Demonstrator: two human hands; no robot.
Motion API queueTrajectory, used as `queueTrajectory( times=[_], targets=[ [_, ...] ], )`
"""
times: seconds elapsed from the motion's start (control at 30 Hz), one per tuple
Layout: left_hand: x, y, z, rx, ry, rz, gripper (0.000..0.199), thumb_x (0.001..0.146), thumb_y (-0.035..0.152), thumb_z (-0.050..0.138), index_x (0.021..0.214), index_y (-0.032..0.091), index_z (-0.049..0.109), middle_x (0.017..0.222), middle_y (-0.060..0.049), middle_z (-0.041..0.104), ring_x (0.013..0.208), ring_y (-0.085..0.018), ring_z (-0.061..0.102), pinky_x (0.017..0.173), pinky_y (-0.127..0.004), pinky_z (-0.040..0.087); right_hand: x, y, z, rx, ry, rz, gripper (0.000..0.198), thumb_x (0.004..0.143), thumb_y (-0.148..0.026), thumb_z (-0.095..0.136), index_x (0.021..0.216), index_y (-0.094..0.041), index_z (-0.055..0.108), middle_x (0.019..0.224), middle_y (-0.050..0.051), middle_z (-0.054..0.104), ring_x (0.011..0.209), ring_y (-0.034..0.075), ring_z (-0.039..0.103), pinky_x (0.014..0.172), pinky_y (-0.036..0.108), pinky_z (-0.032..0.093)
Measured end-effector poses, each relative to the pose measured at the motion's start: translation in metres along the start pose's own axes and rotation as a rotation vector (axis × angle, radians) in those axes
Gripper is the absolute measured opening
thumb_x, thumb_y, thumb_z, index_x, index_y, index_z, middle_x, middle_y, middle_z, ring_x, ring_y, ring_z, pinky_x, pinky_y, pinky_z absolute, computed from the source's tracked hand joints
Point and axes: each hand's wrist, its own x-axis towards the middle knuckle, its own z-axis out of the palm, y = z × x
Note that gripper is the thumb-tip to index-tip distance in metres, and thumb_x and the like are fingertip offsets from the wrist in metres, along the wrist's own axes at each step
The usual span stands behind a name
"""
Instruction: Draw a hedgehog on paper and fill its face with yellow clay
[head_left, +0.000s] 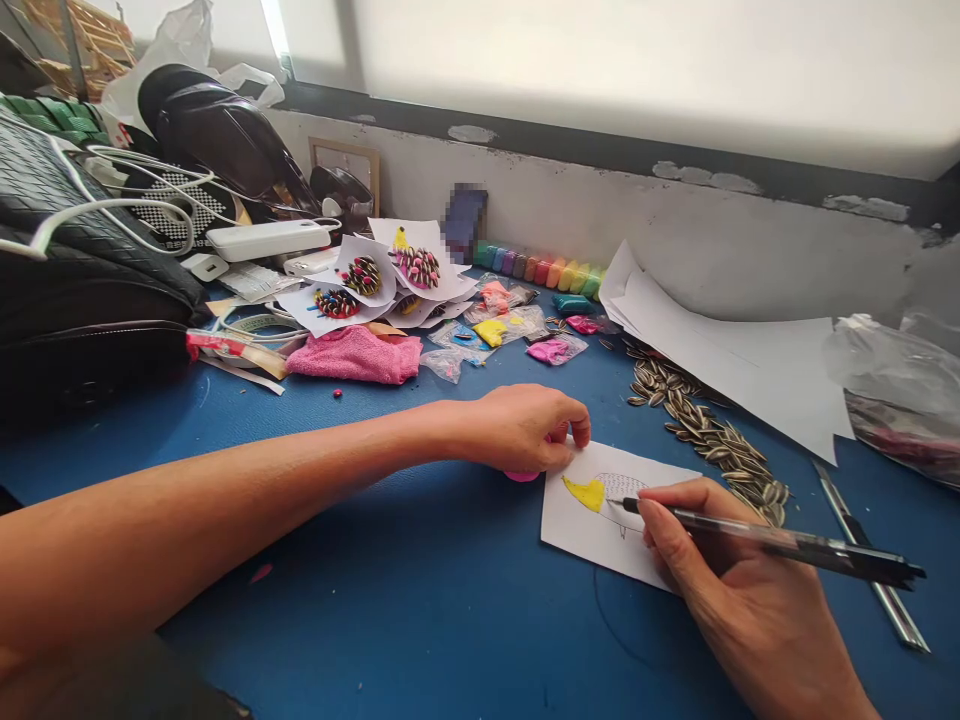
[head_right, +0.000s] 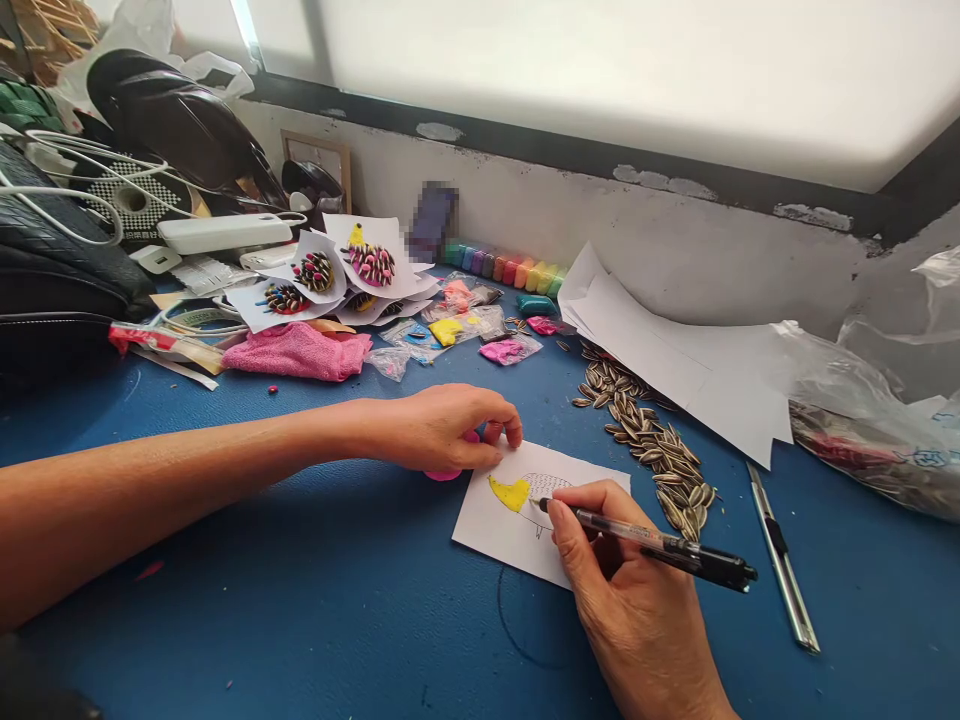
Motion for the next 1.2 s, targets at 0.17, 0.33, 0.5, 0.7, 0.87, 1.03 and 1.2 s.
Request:
queueTrajectory(
  times=[0.17, 0.33, 0.5, 0.7, 0.87, 1.03, 1.2],
  targets=[
    [0.000, -0.002, 0.001, 0.004, 0.010, 0.011, 0.025, 0.083, 0.018, 0.056, 0.105, 0.022, 0.065, 0.096, 0.003, 0.067, 0.086, -0.013, 0.058, 0.070, -0.021, 0.038, 0.001, -0.002, -0.001, -0.007, 0.005, -0.023, 0.019, 0.085, -0.043, 0.061, 0.079, -0.026, 0.065, 0.062, -0.004, 0.062, 0.049, 0.011, 0.055, 0.045, 0.020, 0.044],
    [0.000, -0.002, 0.000, 0.004, 0.006, 0.012, 0.025, 0.083, 0.018, 0.056, 0.105, 0.022, 0.065, 0.095, 0.003, 0.067, 0.085, -0.013, 0.058, 0.070, -0.020, 0.038, 0.002, -0.006, -0.001, 0.003, 0.030, -0.024, 0.017, 0.084, -0.040, 0.062, 0.074, -0.026, 0.065, 0.058, -0.005, 0.061, 0.048, 0.011, 0.057, 0.044, 0.019, 0.045],
    [-0.001, 0.001, -0.001, 0.000, -0.002, 0.004, 0.025, 0.083, 0.016, 0.056, 0.106, 0.021, 0.065, 0.095, 0.001, 0.067, 0.084, -0.013, 0.057, 0.072, -0.021, 0.039, -0.003, -0.005, 0.000, -0.001, 0.016, 0.043, 0.019, 0.086, -0.044, 0.060, 0.080, -0.026, 0.064, 0.066, -0.004, 0.062, 0.052, 0.011, 0.054, 0.048, 0.021, 0.045],
    [-0.001, 0.001, -0.001, 0.009, -0.003, 0.003, 0.025, 0.084, 0.018, 0.057, 0.107, 0.021, 0.065, 0.096, 0.002, 0.067, 0.085, -0.013, 0.057, 0.071, -0.020, 0.039, -0.002, 0.003, 0.000, -0.012, -0.012, -0.050, 0.018, 0.087, -0.042, 0.059, 0.082, -0.026, 0.064, 0.066, -0.004, 0.062, 0.050, 0.011, 0.054, 0.046, 0.021, 0.044],
    [0.000, -0.001, 0.000, 0.010, 0.004, 0.016, 0.025, 0.083, 0.018, 0.056, 0.106, 0.022, 0.065, 0.095, 0.003, 0.066, 0.084, -0.012, 0.058, 0.070, -0.020, 0.038, 0.000, 0.005, 0.000, -0.055, -0.012, -0.075, 0.017, 0.089, -0.041, 0.057, 0.083, -0.027, 0.064, 0.067, -0.004, 0.063, 0.052, 0.012, 0.055, 0.047, 0.021, 0.045],
    [0.000, 0.001, -0.001, 0.012, -0.001, 0.003, 0.025, 0.083, 0.018, 0.056, 0.106, 0.022, 0.065, 0.096, 0.003, 0.066, 0.086, -0.013, 0.058, 0.071, -0.020, 0.038, 0.000, 0.003, -0.001, -0.059, -0.009, -0.095, 0.017, 0.089, -0.041, 0.057, 0.081, -0.027, 0.063, 0.065, -0.005, 0.062, 0.052, 0.011, 0.054, 0.047, 0.020, 0.044],
    [0.000, 0.001, -0.001, 0.011, -0.001, 0.002, 0.024, 0.084, 0.018, 0.056, 0.107, 0.022, 0.065, 0.097, 0.003, 0.066, 0.086, -0.012, 0.057, 0.071, -0.021, 0.038, 0.000, 0.001, -0.001, -0.060, 0.003, -0.090, 0.016, 0.088, -0.039, 0.058, 0.079, -0.027, 0.063, 0.063, -0.006, 0.061, 0.050, 0.010, 0.054, 0.047, 0.019, 0.044]
  ],
)
